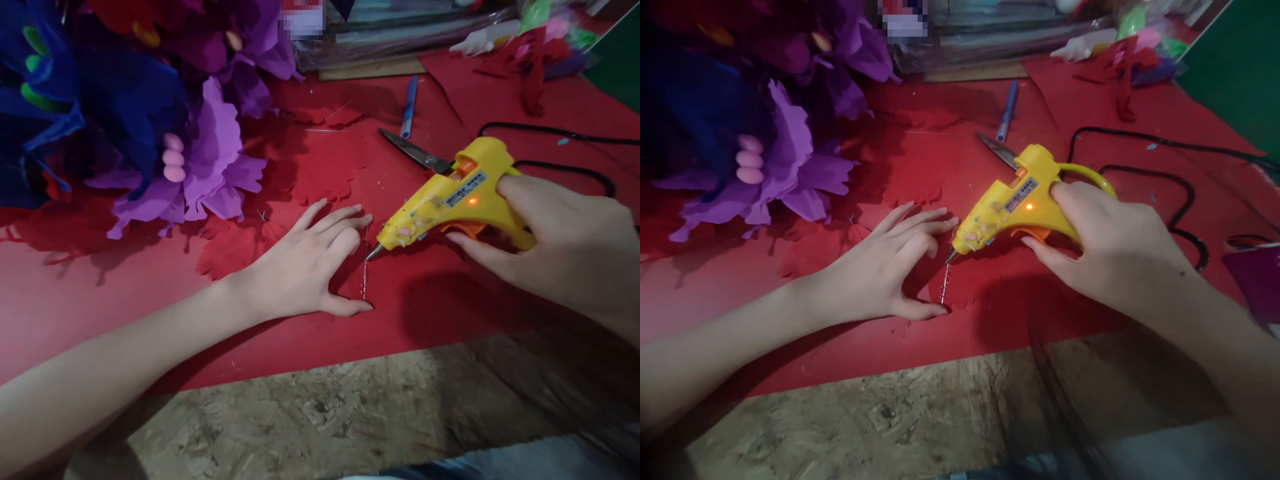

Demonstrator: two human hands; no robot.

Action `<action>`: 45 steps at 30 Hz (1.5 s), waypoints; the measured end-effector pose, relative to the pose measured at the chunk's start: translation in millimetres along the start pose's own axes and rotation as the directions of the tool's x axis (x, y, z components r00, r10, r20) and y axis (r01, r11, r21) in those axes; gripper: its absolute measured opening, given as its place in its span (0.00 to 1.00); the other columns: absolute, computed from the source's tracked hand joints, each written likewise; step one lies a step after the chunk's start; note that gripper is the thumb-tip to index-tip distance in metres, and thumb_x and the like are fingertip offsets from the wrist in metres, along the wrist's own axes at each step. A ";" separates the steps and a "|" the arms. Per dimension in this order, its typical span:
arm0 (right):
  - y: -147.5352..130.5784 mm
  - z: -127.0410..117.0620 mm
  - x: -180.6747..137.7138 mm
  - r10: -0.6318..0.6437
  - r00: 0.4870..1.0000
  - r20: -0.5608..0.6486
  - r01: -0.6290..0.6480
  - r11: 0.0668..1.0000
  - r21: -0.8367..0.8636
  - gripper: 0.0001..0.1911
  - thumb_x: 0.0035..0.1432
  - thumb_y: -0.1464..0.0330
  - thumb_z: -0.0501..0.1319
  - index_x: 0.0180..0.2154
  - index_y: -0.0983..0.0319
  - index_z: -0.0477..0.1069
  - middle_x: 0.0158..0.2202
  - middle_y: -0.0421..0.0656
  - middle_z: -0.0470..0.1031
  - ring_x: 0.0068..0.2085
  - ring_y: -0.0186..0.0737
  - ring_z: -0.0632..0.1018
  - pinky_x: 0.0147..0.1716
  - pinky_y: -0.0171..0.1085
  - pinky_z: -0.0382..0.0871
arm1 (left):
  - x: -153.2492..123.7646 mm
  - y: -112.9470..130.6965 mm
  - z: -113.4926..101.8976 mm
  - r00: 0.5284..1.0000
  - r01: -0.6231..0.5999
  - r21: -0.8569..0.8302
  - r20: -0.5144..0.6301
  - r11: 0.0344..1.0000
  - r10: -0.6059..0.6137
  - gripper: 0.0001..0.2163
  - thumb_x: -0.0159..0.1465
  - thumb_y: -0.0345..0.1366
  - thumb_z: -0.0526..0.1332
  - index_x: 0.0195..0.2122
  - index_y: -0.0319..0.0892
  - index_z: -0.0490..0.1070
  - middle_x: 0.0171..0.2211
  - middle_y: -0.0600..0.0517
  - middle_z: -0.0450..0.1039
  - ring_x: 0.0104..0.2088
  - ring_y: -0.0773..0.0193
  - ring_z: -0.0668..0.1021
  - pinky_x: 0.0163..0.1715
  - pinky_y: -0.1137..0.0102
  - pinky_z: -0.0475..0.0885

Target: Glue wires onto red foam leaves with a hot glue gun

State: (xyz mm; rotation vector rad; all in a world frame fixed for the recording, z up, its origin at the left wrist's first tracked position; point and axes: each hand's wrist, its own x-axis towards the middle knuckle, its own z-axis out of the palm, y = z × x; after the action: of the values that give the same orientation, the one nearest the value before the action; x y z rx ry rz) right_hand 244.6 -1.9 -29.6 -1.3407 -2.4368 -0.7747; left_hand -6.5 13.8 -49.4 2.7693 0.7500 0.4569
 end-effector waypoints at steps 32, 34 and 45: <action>-2.6 -7.5 -5.0 -0.121 0.993 0.009 0.120 0.991 0.067 0.14 0.62 0.62 0.40 0.32 0.62 0.57 0.23 0.38 0.60 0.23 0.31 0.64 0.17 0.32 0.48 | 0.8 0.1 0.2 1.000 -0.006 0.008 -0.001 1.000 0.006 0.24 0.50 0.55 0.60 0.35 0.39 0.61 0.52 0.35 0.64 0.57 0.47 0.62 0.56 0.48 0.53; -2.0 -7.1 -5.4 -0.126 0.992 0.007 0.126 0.990 0.058 0.13 0.61 0.62 0.41 0.33 0.62 0.58 0.22 0.38 0.60 0.22 0.31 0.63 0.16 0.32 0.48 | 0.8 -0.2 0.4 1.000 -0.003 0.007 0.002 1.000 0.003 0.23 0.50 0.56 0.59 0.35 0.40 0.61 0.53 0.36 0.64 0.57 0.48 0.62 0.55 0.48 0.53; -10.2 -15.6 1.3 -0.082 0.996 -0.047 0.082 0.997 0.000 0.20 0.59 0.53 0.41 0.26 0.62 0.53 0.20 0.36 0.50 0.20 0.29 0.56 0.15 0.30 0.48 | 0.0 -0.1 0.8 1.000 -0.007 0.009 -0.006 1.000 0.007 0.23 0.51 0.56 0.59 0.35 0.40 0.62 0.53 0.36 0.63 0.57 0.48 0.62 0.56 0.49 0.52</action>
State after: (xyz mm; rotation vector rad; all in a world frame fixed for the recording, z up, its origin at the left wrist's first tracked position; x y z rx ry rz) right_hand 234.8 -14.1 -19.5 -1.2145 -2.4680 -0.8141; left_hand -6.2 13.9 -50.2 2.7807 0.7464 0.4642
